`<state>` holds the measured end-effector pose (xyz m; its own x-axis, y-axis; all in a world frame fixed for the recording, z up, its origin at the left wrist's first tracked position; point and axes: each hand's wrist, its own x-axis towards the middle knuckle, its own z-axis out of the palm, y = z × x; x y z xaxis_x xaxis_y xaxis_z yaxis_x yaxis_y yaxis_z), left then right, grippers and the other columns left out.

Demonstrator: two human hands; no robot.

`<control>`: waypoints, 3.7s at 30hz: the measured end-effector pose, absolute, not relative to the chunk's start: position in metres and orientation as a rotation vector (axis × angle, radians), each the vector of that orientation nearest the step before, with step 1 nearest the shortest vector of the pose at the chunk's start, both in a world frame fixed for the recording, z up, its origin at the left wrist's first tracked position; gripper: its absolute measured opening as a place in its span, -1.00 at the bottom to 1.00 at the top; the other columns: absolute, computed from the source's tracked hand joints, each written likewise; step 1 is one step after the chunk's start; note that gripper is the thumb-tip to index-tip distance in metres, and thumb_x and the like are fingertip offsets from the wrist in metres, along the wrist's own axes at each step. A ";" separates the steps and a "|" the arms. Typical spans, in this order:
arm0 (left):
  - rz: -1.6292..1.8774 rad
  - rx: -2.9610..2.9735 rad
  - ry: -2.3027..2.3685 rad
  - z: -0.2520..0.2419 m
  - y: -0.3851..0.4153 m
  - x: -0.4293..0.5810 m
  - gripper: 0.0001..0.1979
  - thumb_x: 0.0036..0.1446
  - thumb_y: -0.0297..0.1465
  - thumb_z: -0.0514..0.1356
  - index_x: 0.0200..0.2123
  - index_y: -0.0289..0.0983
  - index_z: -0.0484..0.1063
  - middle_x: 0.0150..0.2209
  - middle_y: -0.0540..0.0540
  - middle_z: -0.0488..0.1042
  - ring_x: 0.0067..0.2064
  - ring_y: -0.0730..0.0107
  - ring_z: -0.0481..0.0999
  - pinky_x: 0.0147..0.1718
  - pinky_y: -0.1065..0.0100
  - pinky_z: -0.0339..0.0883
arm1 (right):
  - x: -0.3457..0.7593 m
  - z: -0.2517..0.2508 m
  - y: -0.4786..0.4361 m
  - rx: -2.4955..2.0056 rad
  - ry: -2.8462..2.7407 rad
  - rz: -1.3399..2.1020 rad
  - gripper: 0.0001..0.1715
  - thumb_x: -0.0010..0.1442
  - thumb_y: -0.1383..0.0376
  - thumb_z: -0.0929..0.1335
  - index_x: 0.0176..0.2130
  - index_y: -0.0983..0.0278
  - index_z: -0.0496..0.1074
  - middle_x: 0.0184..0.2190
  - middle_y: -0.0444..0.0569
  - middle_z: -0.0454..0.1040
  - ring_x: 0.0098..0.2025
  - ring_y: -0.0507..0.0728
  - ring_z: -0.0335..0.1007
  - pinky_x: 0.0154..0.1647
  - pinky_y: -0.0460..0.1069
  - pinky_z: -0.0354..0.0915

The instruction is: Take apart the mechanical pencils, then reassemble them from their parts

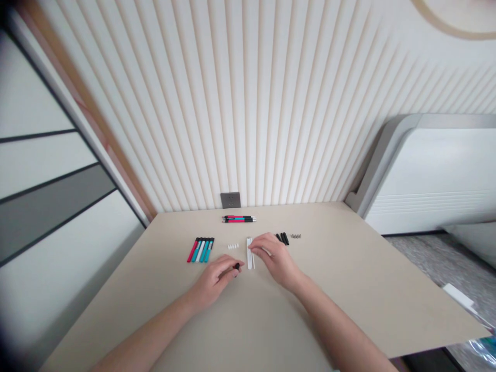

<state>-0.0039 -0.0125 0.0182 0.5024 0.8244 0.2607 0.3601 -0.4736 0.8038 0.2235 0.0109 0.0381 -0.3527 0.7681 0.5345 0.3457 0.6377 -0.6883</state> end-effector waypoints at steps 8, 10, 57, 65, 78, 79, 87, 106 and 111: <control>0.886 2.073 0.999 0.014 -0.009 -0.006 -0.82 0.27 -0.34 0.12 -0.18 -0.25 0.50 -0.23 -0.12 0.50 -0.14 0.28 0.47 -0.09 0.30 0.31 | 0.351 0.004 0.057 -1.619 -1.751 0.237 -0.62 0.20 0.19 0.30 0.00 0.21 0.45 -0.30 0.01 0.55 -0.19 0.22 0.43 -0.05 0.16 0.28; 0.871 2.087 0.996 0.015 -0.010 -0.006 -0.82 0.27 -0.34 0.13 -0.20 -0.25 0.50 -0.23 -0.11 0.50 -0.14 0.28 0.47 -0.08 0.30 0.31 | 0.371 -0.012 0.057 -1.681 -1.719 0.272 -0.60 0.18 0.22 0.30 0.01 0.23 0.44 -0.29 0.02 0.56 -0.19 0.23 0.44 -0.07 0.15 0.29; 0.934 2.108 1.177 0.021 -0.010 -0.006 -0.75 0.32 -0.29 0.04 -0.26 -0.23 0.49 -0.26 -0.10 0.54 -0.17 0.25 0.48 -0.10 0.25 0.30 | 0.245 0.004 0.017 -1.281 -2.087 0.100 -0.52 0.27 0.19 0.32 0.16 0.20 0.32 -0.06 0.10 0.47 -0.02 0.27 0.34 0.03 0.22 0.25; 0.829 2.351 1.112 0.017 -0.010 -0.008 -0.76 0.33 -0.35 0.03 -0.32 -0.23 0.45 -0.37 -0.04 0.51 -0.23 0.30 0.44 -0.14 0.28 0.25 | 0.279 -0.010 0.038 -1.531 -2.149 0.034 -0.54 0.23 0.20 0.32 0.11 0.21 0.39 -0.10 0.10 0.47 -0.03 0.26 0.30 0.01 0.18 0.19; 0.814 2.445 1.091 0.015 -0.010 -0.009 -0.76 0.34 -0.39 0.01 -0.31 -0.24 0.45 -0.37 -0.03 0.49 -0.23 0.31 0.42 -0.17 0.28 0.23 | 0.270 -0.006 0.041 -1.554 -2.238 0.012 -0.61 0.29 0.17 0.26 0.08 0.14 0.40 -0.04 0.04 0.44 -0.01 0.20 0.29 -0.02 0.10 0.15; 0.815 2.448 1.088 0.015 -0.010 -0.009 -0.76 0.34 -0.39 0.01 -0.31 -0.24 0.45 -0.37 -0.03 0.50 -0.23 0.32 0.43 -0.17 0.28 0.23 | 0.270 -0.007 0.041 -1.550 -2.240 0.012 -0.62 0.29 0.17 0.26 0.08 0.13 0.40 -0.04 0.04 0.44 -0.01 0.20 0.29 -0.02 0.10 0.15; 0.810 2.466 1.078 0.016 -0.010 -0.010 -0.78 0.34 -0.40 0.03 -0.31 -0.24 0.44 -0.37 -0.02 0.50 -0.23 0.32 0.43 -0.17 0.28 0.22 | 0.270 -0.008 0.040 -1.538 -2.260 0.014 -0.58 0.29 0.14 0.26 0.11 0.12 0.39 0.00 0.06 0.41 0.03 0.22 0.26 0.03 0.12 0.14; 0.780 2.482 1.096 0.015 -0.009 -0.011 -0.75 0.35 -0.39 0.00 -0.32 -0.24 0.44 -0.37 -0.04 0.49 -0.23 0.32 0.41 -0.17 0.27 0.23 | 0.265 -0.009 0.038 -1.483 -2.331 -0.030 -0.55 0.34 0.16 0.20 0.17 0.15 0.33 0.13 0.09 0.34 0.17 0.23 0.18 0.15 0.16 0.10; 0.765 2.508 1.112 0.015 -0.008 -0.012 -0.74 0.35 -0.37 0.00 -0.32 -0.24 0.45 -0.37 -0.04 0.49 -0.23 0.31 0.42 -0.18 0.26 0.23 | 0.265 -0.008 0.037 -1.445 -2.310 -0.003 -0.54 0.34 0.15 0.20 0.18 0.14 0.31 0.11 0.09 0.36 0.15 0.22 0.21 0.15 0.16 0.12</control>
<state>-0.0118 -0.0079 0.0147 0.5607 0.7505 0.3498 0.5953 -0.6591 0.4597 0.2652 0.0370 -0.0081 -0.3758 0.8604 0.3442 0.8612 0.4614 -0.2130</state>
